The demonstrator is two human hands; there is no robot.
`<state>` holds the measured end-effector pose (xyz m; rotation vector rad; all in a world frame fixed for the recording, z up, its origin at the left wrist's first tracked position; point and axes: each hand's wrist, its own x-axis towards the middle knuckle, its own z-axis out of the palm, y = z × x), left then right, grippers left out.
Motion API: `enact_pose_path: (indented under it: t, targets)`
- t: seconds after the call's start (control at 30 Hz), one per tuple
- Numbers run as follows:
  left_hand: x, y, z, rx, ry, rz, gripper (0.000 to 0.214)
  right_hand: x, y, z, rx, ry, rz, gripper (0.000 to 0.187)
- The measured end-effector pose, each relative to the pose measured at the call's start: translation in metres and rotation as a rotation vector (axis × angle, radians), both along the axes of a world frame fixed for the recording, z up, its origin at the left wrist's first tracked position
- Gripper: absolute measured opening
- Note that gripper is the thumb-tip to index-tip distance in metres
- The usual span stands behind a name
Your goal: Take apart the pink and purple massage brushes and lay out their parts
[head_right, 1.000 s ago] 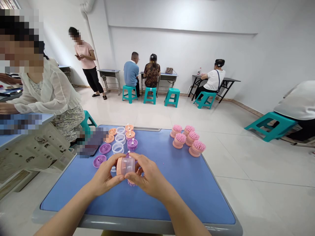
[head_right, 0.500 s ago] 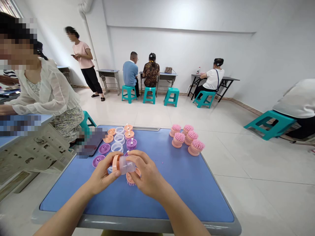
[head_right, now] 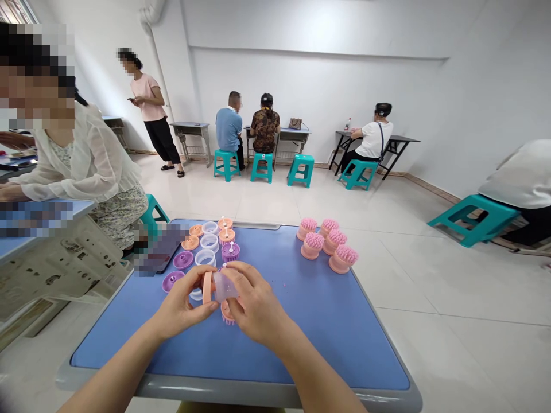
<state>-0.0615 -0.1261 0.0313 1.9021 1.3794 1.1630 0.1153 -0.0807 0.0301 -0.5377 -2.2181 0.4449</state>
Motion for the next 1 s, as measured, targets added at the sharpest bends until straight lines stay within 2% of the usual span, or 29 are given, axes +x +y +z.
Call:
enact_pose_path:
  t: [0.17, 0.43, 0.7, 0.83, 0.93, 1.0]
  targets:
    - [0.0, 0.001, -0.004, 0.058, 0.087, 0.024, 0.04, -0.002, 0.0, -0.004, 0.058, -0.038, -0.054, 0.05]
    - [0.0, 0.0, -0.002, 0.226, 0.206, 0.067, 0.038, -0.007, -0.005, -0.001, 0.29, 0.006, -0.112, 0.045]
    - [0.001, -0.001, -0.003, 0.231, 0.239, 0.083, 0.037, -0.011, -0.012, -0.002, 0.395, -0.026, -0.227, 0.043]
    - [-0.002, -0.004, 0.0, 0.161, 0.063, 0.075, 0.039, -0.012, -0.014, 0.0, 0.336, 0.029, -0.224, 0.045]
    - [-0.008, -0.004, 0.004, 0.154, -0.167, 0.197, 0.039, -0.011, -0.015, 0.003, 0.227, 0.11, -0.208, 0.048]
    - [-0.014, -0.002, 0.006, 0.162, -0.309, 0.307, 0.038, -0.011, -0.019, 0.003, 0.166, 0.136, -0.138, 0.051]
